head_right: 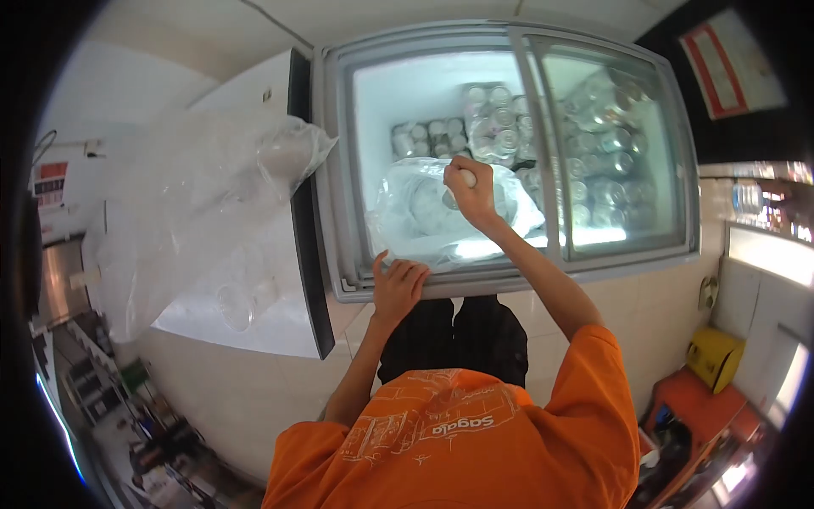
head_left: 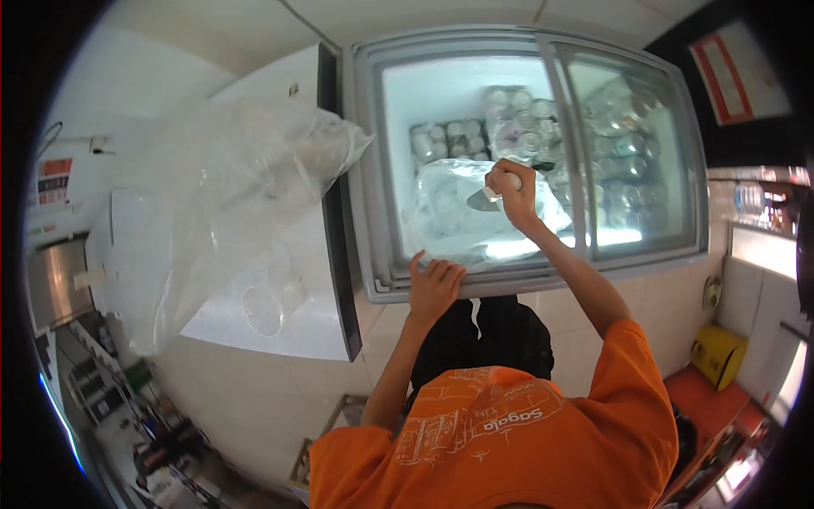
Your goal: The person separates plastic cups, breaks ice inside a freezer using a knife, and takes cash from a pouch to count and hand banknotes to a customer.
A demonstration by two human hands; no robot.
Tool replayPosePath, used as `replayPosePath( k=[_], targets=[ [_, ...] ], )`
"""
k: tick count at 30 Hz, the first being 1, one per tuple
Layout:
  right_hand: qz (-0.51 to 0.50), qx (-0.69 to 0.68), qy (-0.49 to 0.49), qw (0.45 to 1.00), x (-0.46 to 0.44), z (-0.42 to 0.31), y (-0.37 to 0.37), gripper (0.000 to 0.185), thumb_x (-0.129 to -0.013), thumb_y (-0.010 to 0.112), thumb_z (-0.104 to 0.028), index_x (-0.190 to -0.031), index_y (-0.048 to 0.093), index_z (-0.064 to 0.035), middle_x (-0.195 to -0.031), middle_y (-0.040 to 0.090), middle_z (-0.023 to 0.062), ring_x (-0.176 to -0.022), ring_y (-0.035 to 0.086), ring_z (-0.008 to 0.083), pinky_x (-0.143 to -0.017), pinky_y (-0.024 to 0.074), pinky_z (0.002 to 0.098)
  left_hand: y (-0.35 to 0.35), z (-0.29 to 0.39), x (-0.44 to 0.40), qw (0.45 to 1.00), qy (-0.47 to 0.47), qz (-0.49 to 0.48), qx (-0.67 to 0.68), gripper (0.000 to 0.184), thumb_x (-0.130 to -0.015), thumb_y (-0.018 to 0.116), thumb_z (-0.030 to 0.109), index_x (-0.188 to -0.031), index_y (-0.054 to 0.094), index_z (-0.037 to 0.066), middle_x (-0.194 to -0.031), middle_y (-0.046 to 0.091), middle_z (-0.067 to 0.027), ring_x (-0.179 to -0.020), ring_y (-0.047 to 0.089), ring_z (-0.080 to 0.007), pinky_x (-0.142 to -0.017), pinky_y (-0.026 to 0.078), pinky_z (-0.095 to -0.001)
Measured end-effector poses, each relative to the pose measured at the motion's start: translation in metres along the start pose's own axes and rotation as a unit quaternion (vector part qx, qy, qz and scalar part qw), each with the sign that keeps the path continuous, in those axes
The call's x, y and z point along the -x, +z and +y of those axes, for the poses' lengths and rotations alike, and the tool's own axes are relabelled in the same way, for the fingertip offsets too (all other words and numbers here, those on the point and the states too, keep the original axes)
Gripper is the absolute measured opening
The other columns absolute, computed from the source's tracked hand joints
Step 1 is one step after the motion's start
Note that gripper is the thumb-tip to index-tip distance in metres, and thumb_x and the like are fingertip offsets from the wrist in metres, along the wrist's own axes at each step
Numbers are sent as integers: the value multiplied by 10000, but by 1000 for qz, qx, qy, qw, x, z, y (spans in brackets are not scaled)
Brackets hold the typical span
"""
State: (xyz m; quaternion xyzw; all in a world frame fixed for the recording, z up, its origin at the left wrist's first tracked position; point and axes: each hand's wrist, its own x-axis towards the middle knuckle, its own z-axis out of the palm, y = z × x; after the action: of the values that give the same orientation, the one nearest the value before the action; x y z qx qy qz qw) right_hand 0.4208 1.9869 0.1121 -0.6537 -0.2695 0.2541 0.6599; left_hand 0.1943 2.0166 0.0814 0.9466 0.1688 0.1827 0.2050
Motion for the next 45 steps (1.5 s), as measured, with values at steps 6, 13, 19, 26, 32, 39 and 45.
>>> replayPosePath(
  k=[6, 13, 19, 26, 32, 39, 45],
  targets=[
    [-173, 136, -47, 974, -14, 89, 44, 156, -730, 539, -59, -604, 500, 24, -524, 490, 129, -477, 476, 239, -481, 376, 312, 4, -5, 4, 999, -23, -22, -17, 57, -784, 636, 195, -792, 581, 182, -745, 557, 66, -716, 556, -84, -971, 282, -403],
    [-407, 106, -67, 905, 12, 158, 65, 83, -695, 535, -57, -659, 487, 1, -598, 496, 140, -601, 520, 333, -582, 423, 410, 7, -6, 4, 998, -38, -31, -42, 51, -799, 630, 225, -795, 579, 223, -747, 545, 106, -692, 554, -42, -956, 287, -369],
    [-370, 312, -99, 869, 15, 250, 77, 104, -763, 526, -135, -707, 538, -49, -625, 540, 132, -623, 556, 304, -564, 444, 417, 9, -5, 2, 996, -53, -48, -44, 43, -807, 626, 245, -809, 585, 231, -770, 558, 116, -705, 563, -30, -948, 288, -360],
    [-360, 494, -27, 791, 20, 236, 58, 220, -858, 454, -243, -826, 588, -71, -661, 613, 93, -601, 631, 285, -462, 482, 381, 5, -3, 2, 995, -56, -73, -29, 52, -802, 630, 240, -832, 590, 225, -780, 566, 112, -707, 565, -35, -944, 286, -356],
    [-300, 618, 78, 722, 29, 197, 43, 64, -742, 522, -57, -705, 570, -34, -645, 604, 132, -609, 634, 263, -485, 495, 348, 4, -4, 1, 995, -55, -79, -26, 71, -796, 638, 252, -840, 597, 215, -775, 570, 105, -714, 565, -41, -948, 281, -357],
    [-355, 636, 7, 686, -7, 125, 48, 39, -701, 567, -73, -689, 602, -59, -630, 611, 89, -613, 644, 244, -490, 493, 339, 7, -3, 2, 996, -72, -58, -16, 60, -792, 645, 241, -822, 607, 207, -773, 574, 97, -714, 564, -52, -948, 283, -359],
    [-378, 615, 2, 692, -16, 187, 33, 122, -726, 532, -76, -825, 584, -25, -638, 601, 101, -576, 613, 298, -481, 471, 404, 3, 1, -1, 996, -81, -41, -8, 71, -783, 655, 238, -817, 608, 197, -745, 563, 93, -703, 555, -62, -944, 290, -364]
  ],
)
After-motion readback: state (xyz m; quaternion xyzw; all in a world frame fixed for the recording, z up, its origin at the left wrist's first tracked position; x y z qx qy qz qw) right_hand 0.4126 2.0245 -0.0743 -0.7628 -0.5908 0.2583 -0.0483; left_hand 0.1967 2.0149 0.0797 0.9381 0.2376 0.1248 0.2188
